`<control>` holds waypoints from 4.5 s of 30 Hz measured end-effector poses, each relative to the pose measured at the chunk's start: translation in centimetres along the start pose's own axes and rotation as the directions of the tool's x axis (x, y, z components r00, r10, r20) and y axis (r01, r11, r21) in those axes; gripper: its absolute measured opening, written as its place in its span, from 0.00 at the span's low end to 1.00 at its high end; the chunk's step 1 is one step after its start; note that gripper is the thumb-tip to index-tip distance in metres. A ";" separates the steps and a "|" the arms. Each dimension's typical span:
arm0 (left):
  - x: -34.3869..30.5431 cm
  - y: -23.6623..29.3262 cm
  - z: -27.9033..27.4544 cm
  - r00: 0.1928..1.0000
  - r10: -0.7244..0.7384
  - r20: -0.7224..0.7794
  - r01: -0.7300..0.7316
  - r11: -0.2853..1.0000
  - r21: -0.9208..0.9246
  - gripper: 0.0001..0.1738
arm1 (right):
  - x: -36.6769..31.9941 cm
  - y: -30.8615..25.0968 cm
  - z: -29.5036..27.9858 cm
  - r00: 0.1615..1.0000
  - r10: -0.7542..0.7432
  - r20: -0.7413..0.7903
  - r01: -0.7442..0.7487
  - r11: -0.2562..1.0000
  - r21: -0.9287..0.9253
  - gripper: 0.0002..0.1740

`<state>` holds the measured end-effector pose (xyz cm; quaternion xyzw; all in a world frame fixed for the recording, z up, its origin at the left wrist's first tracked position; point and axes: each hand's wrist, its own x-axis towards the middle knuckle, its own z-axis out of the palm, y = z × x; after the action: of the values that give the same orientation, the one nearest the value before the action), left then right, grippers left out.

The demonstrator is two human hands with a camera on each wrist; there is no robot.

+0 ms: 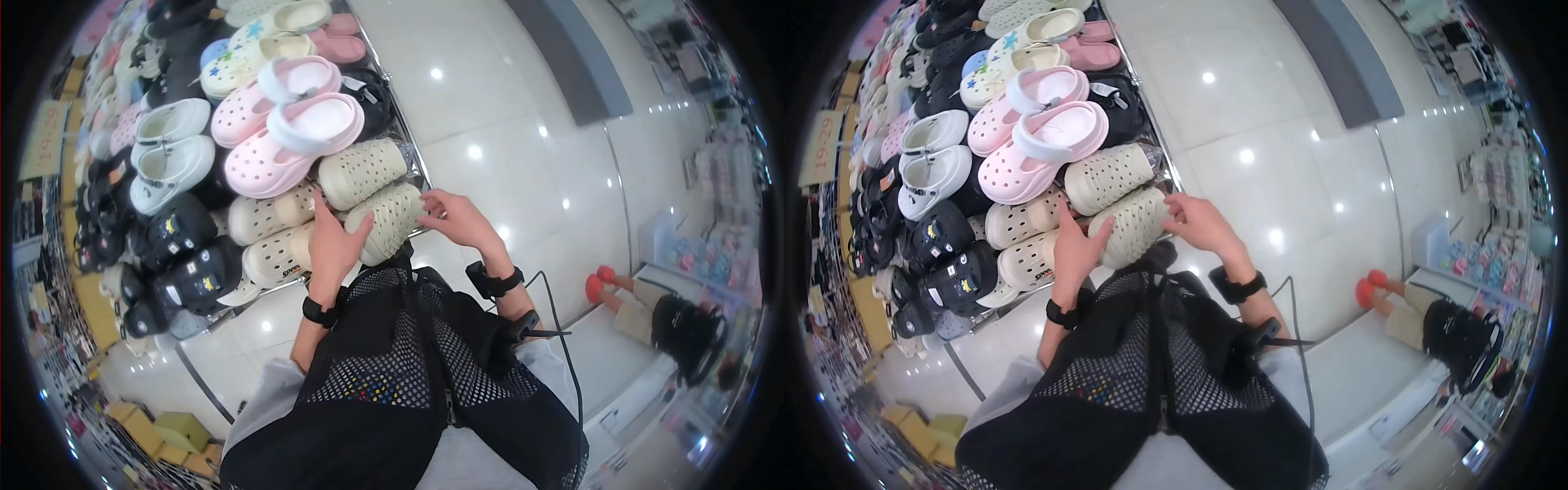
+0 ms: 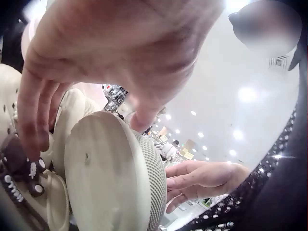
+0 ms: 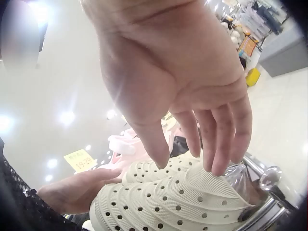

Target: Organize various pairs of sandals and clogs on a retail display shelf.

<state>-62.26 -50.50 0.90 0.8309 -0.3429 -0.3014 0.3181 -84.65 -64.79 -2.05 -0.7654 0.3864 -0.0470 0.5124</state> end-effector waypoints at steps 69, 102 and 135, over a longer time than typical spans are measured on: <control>4.6 6.9 5.4 0.513 -0.646 -0.566 0.606 0.739 -0.294 0.36 | 35.3 -7.9 -16.6 0.442 -0.130 0.888 0.447 0.890 -0.092 0.23; 11.2 1.0 -6.6 0.381 -0.831 -0.404 0.000 0.437 -0.899 0.41 | 45.8 -35.3 12.5 -0.195 0.010 0.981 0.956 0.226 0.188 0.51; 11.4 12.2 4.2 0.105 -0.542 -0.834 0.233 0.828 -0.509 0.23 | 53.2 -24.4 -12.3 0.322 -0.377 0.868 0.588 0.798 0.128 0.24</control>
<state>-63.17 -67.39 4.06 0.8447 0.2020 0.1626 0.4683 -40.09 -103.71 6.53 -0.8106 -0.1683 0.2319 0.5108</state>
